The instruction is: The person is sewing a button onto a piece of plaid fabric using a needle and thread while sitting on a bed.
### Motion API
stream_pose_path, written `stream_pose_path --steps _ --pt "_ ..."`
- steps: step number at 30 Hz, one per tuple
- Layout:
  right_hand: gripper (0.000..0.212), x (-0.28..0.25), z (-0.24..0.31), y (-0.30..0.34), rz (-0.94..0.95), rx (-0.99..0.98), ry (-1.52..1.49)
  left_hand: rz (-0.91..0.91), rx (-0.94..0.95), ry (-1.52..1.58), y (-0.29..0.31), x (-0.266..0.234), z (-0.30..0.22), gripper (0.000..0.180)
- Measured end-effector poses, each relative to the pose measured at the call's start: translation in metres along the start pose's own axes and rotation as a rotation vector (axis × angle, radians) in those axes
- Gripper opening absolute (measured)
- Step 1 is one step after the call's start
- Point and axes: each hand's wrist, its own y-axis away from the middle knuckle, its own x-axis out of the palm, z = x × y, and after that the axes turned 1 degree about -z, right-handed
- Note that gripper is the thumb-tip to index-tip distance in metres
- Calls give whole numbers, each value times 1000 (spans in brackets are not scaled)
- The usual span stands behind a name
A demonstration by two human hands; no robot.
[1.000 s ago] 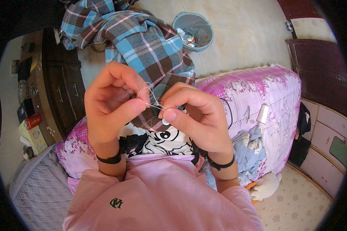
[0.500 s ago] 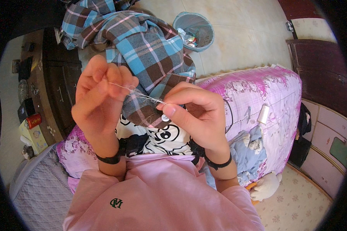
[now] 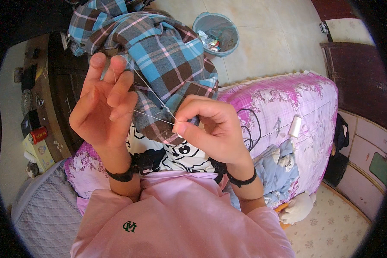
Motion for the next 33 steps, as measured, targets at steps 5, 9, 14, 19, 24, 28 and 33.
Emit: stream_pose_path --steps 5,9,14,19,24,28,33 --pt "4 1 -1 -1 79 7 18 71 101 48 0 -18 0 44" --pt "4 0 -2 -1 83 7 45 27 189 94 -3 -8 3 36" --pt "4 -1 -2 -1 102 16 60 61 235 197 -2 -20 1 36" --pt "3 -2 -5 -1 146 29 28 -11 218 136 -1 -18 -1 34" --pt "3 -5 -6 -1 156 -1 28 -68 230 71 -2 -20 -4 31" --pt "4 -1 -3 -7 159 -22 203 -118 254 82 -3 -17 -1 26" --pt "14 14 -11 -19 102 24 3 -81 165 -17 1 -3 -3 21"
